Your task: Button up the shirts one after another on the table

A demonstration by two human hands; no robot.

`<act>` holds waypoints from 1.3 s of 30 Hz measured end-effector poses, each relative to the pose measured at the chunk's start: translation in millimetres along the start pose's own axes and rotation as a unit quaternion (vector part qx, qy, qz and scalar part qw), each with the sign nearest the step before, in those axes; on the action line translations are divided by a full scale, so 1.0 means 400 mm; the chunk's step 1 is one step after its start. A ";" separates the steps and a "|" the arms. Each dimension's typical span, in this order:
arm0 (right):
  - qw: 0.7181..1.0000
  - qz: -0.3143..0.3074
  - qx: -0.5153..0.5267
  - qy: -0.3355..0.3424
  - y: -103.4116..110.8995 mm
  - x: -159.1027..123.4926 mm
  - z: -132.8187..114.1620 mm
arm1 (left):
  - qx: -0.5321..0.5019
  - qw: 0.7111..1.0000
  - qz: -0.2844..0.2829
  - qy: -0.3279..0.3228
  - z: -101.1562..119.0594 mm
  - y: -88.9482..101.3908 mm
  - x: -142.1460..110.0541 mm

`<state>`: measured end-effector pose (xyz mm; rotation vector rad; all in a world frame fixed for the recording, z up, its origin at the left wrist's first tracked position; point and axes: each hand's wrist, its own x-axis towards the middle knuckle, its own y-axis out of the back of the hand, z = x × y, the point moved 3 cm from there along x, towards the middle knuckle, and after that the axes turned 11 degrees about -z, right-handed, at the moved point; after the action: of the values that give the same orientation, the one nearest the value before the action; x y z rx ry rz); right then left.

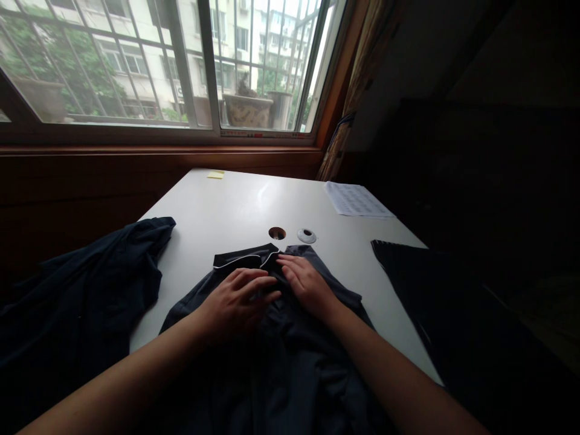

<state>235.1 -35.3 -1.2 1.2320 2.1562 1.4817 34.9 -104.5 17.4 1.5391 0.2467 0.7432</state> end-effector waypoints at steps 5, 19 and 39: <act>0.997 0.050 -0.029 -0.056 0.014 0.000 0.042 | 0.000 0.997 -0.074 0.027 -0.010 -0.028 0.010; 0.968 0.023 -0.173 -0.178 0.164 -0.052 0.174 | 0.004 0.994 -0.061 0.091 -0.014 -0.030 0.008; 0.999 -0.020 -0.016 -0.031 0.190 -0.205 0.037 | 0.055 0.994 0.033 0.086 -0.042 0.002 0.014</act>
<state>332.3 -78.0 37.0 1.2013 2.0965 1.4380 29.1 -87.6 18.9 1.5954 0.3720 0.9290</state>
